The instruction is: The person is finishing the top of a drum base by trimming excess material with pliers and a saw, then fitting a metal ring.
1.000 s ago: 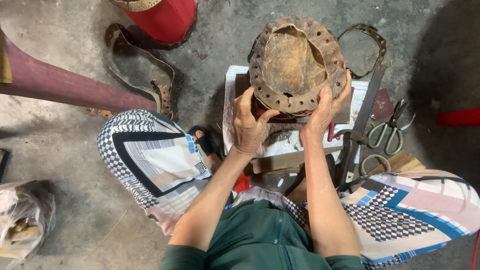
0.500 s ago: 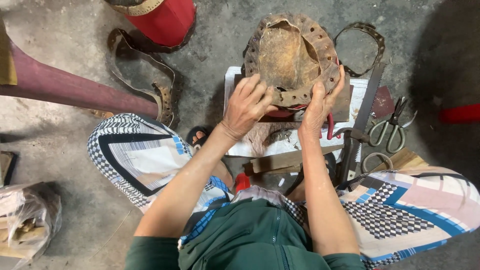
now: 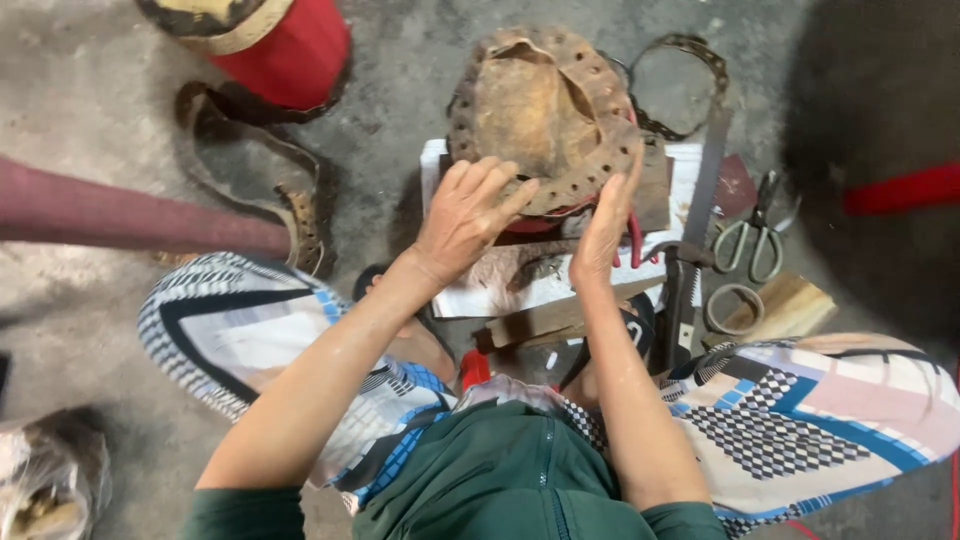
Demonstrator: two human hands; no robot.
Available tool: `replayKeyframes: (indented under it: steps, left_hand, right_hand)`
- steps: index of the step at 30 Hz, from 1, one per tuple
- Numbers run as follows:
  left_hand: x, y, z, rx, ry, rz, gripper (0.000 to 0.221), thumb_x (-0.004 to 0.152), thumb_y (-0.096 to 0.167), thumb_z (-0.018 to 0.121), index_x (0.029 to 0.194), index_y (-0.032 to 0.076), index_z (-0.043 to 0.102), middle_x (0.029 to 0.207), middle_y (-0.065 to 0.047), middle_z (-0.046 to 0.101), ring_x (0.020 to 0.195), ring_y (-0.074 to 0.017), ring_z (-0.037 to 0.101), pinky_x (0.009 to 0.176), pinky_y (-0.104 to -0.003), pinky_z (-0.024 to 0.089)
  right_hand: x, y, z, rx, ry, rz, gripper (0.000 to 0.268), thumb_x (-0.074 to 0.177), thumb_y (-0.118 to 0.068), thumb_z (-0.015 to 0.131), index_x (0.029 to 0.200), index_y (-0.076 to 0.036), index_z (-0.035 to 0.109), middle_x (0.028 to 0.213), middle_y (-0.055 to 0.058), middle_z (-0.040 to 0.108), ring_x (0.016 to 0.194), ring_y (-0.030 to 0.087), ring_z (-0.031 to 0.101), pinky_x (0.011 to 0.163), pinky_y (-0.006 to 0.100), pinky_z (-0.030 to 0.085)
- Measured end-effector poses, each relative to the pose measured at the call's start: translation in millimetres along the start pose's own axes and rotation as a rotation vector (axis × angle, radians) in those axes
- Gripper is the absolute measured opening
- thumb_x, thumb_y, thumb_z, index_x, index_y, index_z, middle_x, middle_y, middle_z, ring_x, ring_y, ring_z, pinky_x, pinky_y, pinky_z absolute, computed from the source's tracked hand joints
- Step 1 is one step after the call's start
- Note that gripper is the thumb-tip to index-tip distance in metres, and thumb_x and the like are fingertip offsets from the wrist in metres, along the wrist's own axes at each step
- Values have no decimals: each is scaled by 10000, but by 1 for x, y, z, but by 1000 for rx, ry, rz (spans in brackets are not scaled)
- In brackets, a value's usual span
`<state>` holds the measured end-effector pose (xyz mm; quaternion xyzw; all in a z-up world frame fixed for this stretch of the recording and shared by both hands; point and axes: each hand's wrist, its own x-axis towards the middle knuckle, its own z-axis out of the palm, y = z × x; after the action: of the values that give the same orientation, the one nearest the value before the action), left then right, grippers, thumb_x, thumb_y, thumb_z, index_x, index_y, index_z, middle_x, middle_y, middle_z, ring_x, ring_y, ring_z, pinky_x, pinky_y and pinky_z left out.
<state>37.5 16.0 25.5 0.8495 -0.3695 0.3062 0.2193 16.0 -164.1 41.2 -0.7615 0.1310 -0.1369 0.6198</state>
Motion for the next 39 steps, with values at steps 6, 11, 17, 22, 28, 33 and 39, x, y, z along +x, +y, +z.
replayKeyframes:
  steps: [6, 11, 17, 22, 28, 33, 39]
  left_hand:
    - [8, -2, -9, 3, -109, 40, 288, 1033, 263, 605, 1253, 105, 700, 1086, -130, 643, 1020, -308, 596, 897, -436, 435]
    - [24, -5, -25, 47, -170, 151, 258, 1069, 260, 568, 1202, 96, 717, 1031, -118, 643, 974, -289, 607, 934, -439, 431]
    - [24, -6, -18, 57, -152, 198, 228, 1050, 221, 626, 1193, 73, 724, 993, -138, 656, 916, -294, 621, 974, -465, 460]
    - [18, -5, -13, 51, -131, 180, 254, 1043, 226, 630, 1223, 74, 725, 999, -145, 656, 914, -305, 630, 951, -446, 501]
    - [19, -10, -15, 73, -121, 195, 234, 1033, 213, 649, 1206, 88, 743, 984, -135, 660, 901, -298, 633, 927, -436, 511]
    - [20, -16, -15, 17, -123, 197, 252, 1073, 236, 568, 1135, 86, 761, 938, -126, 656, 866, -297, 640, 853, -426, 524]
    - [17, -6, -15, 50, -88, 154, 247, 1051, 242, 575, 1158, 78, 725, 982, -133, 656, 960, -289, 629, 1000, -498, 434]
  right_hand:
    - [-43, 115, -9, 105, 70, 64, 493, 1147, -316, 366, 1528, -10, 430, 1556, 263, 413, 1470, 364, 343, 1247, 494, 228]
    - [-83, 142, -31, -109, -116, 315, 378, 1091, -339, 436, 1348, -155, 643, 1285, 130, 683, 1215, 303, 626, 1062, 448, 475]
    - [-100, 165, -49, -176, -189, 405, 247, 1018, -192, 556, 1166, -186, 753, 974, 18, 783, 884, 170, 755, 808, 336, 599]
    - [-97, 145, -59, -132, 5, 499, 241, 964, -84, 589, 1044, -177, 798, 853, 29, 785, 729, 155, 740, 703, 314, 593]
    - [-51, 152, -92, -319, 244, 320, 190, 936, -132, 628, 938, -198, 807, 772, 31, 771, 741, 218, 740, 735, 377, 566]
    - [31, 164, -171, 27, 356, 289, 175, 964, -144, 580, 1043, -166, 734, 818, 5, 722, 676, 68, 682, 702, 218, 623]
    - [12, 95, -115, 10, 147, 313, 159, 1001, -221, 611, 1085, -175, 737, 884, -7, 730, 689, 73, 679, 626, 194, 570]
